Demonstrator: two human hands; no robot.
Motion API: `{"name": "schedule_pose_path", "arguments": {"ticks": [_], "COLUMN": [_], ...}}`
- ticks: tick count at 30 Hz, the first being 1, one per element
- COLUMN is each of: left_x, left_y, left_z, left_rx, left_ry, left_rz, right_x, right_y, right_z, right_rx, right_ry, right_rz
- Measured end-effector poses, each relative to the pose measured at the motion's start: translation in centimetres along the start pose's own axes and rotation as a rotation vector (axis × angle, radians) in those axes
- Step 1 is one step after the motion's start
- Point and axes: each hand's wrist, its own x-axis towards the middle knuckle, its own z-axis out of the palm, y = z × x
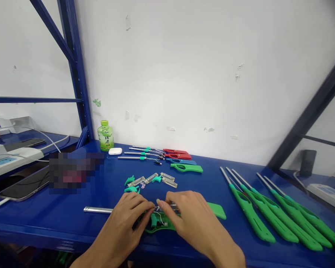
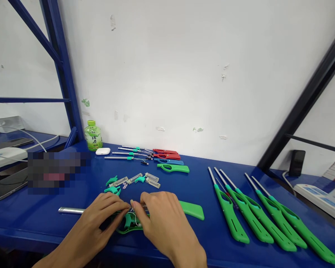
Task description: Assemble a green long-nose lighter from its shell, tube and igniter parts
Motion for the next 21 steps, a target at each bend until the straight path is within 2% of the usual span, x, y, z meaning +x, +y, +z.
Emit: {"name": "schedule_pose_path", "arguments": {"ticks": [21], "left_x": [-0.05], "left_y": [0.08], "left_z": [0.08], "left_rx": [-0.015], "left_ry": [-0.004], "left_rz": [-0.005], "right_x": [-0.01], "right_y": [0.12], "right_z": [0.09], "right_rx": [0.033], "right_ry": [-0.031], "right_rz": [-0.007]}}
